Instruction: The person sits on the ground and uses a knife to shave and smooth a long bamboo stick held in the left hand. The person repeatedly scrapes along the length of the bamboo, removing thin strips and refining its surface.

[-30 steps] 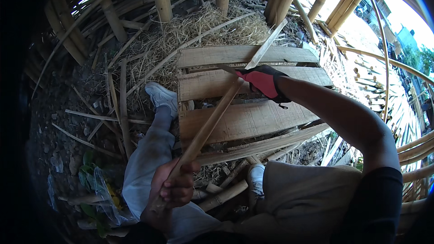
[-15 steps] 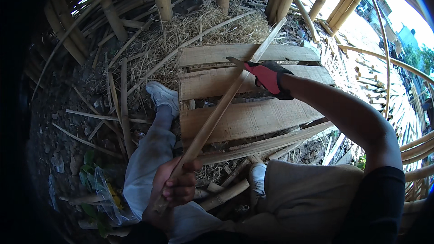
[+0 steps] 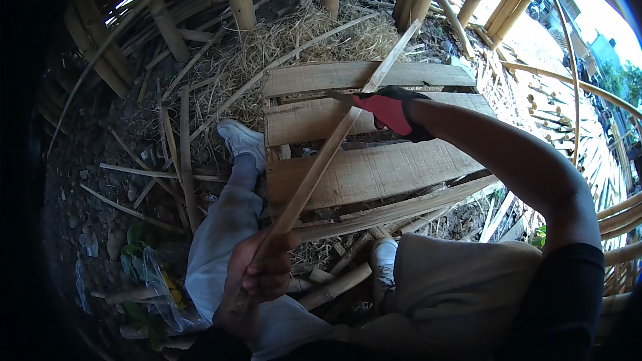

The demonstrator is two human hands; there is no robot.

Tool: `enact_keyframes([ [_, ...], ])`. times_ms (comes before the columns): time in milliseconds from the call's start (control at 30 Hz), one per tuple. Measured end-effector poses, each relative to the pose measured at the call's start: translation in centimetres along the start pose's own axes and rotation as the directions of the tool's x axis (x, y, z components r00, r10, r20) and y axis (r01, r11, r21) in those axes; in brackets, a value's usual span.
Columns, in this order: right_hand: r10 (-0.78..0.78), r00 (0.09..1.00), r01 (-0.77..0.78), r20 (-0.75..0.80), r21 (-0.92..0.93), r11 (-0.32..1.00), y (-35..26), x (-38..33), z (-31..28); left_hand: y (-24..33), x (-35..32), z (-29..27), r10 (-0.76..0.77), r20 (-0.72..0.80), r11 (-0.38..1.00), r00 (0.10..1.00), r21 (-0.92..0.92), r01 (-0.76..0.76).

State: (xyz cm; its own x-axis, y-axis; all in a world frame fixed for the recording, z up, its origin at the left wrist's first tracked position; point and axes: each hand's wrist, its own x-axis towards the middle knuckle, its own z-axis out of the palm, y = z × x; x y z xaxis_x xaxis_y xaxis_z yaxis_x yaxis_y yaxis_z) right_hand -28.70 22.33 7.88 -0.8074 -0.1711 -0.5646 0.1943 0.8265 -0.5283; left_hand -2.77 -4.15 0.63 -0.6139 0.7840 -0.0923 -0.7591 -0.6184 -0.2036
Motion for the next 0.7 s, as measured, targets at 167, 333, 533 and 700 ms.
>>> enact_keyframes([
  [167,-0.016,0.985,0.019,-0.172,0.017,1.0,1.4,0.9,-1.4,-0.1,0.5,0.4,-0.019,0.052,1.0,0.998,-0.008,0.02],
  [333,-0.002,0.999,0.003,-0.047,0.021,1.0,0.8,0.6,0.6,-0.7,-0.2,0.9,0.006,0.093,0.999,0.996,-0.035,-0.003],
  [533,-0.041,0.996,0.041,0.076,0.004,0.999,-2.1,-3.1,1.6,0.0,-0.7,0.9,-0.034,-0.02,0.999,0.999,0.006,0.034],
  [700,0.041,0.999,-0.041,-0.001,-0.01,0.999,-2.8,-4.1,2.9,0.4,-0.3,0.7,-0.039,0.031,0.999,0.999,-0.007,0.039],
])
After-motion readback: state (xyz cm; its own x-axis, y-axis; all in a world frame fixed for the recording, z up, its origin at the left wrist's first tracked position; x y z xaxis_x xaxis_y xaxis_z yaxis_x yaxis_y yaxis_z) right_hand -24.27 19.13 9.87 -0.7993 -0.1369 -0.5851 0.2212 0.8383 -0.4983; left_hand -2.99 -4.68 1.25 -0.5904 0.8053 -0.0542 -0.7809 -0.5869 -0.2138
